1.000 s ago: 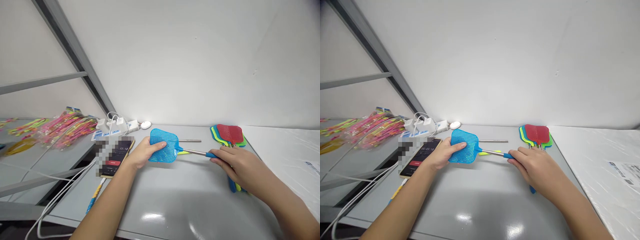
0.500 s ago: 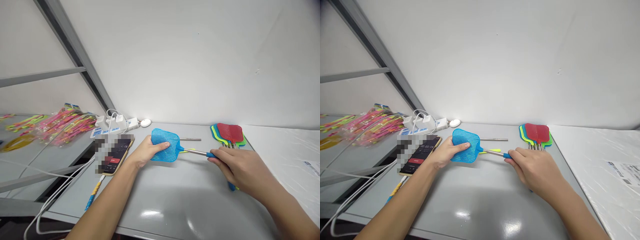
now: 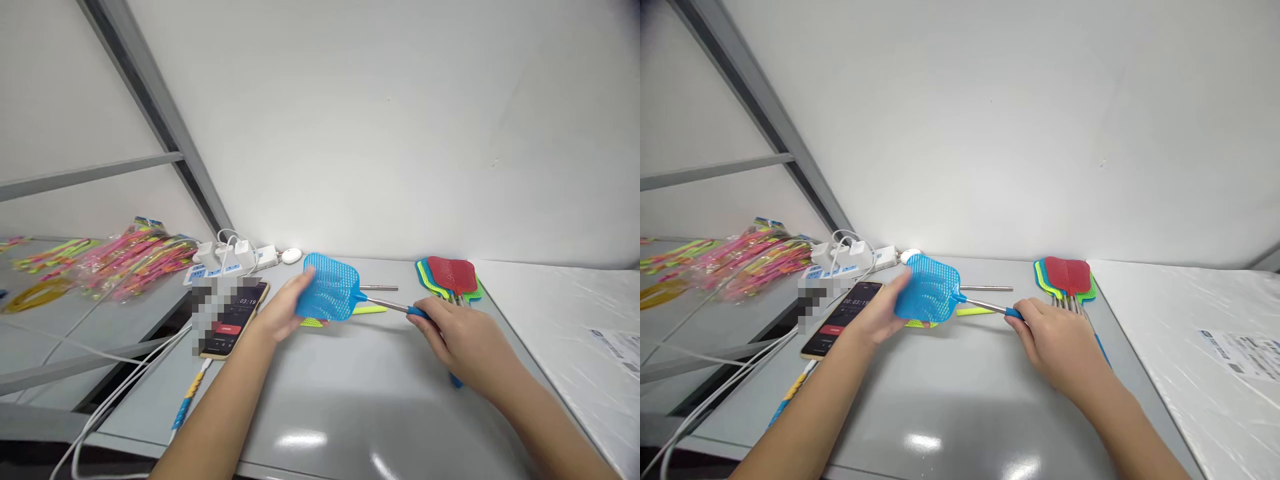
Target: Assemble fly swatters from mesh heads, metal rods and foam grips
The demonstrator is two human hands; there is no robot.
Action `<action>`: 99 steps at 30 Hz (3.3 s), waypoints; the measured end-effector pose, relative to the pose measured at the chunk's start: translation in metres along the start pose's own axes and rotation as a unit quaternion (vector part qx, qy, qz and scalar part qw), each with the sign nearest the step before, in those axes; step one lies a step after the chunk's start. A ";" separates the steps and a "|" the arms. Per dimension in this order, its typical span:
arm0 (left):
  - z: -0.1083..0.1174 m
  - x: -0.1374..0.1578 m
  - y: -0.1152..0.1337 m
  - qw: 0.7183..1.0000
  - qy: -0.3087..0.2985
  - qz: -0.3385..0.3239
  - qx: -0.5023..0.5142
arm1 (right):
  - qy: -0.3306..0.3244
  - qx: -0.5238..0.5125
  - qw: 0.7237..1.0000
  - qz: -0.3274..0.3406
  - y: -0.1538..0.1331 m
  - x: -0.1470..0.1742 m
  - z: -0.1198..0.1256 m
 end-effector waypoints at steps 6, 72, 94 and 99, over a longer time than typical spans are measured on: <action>-0.036 0.022 0.006 0.966 -0.013 -0.143 0.215 | 0.042 -0.115 0.991 -0.050 -0.029 -0.003 0.011; -0.038 0.137 -0.081 0.871 0.264 -0.295 0.292 | -0.080 -0.183 0.977 0.067 -0.106 0.048 0.019; -0.056 0.126 -0.096 0.894 0.260 -0.254 0.264 | -0.001 -0.090 0.987 0.133 -0.130 0.029 0.033; -0.068 0.122 -0.101 0.925 0.205 -0.230 0.222 | 0.000 -0.093 0.989 0.112 -0.131 0.023 0.024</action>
Point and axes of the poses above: each hand's wrist, its own x-axis away from the middle knuckle, its own z-axis out of the back of the hand, y = z × x, the point moved 7 cm from there along -x, towards the middle knuckle, and after that the axes turned 13 degrees about z, right-handed, at the moved point
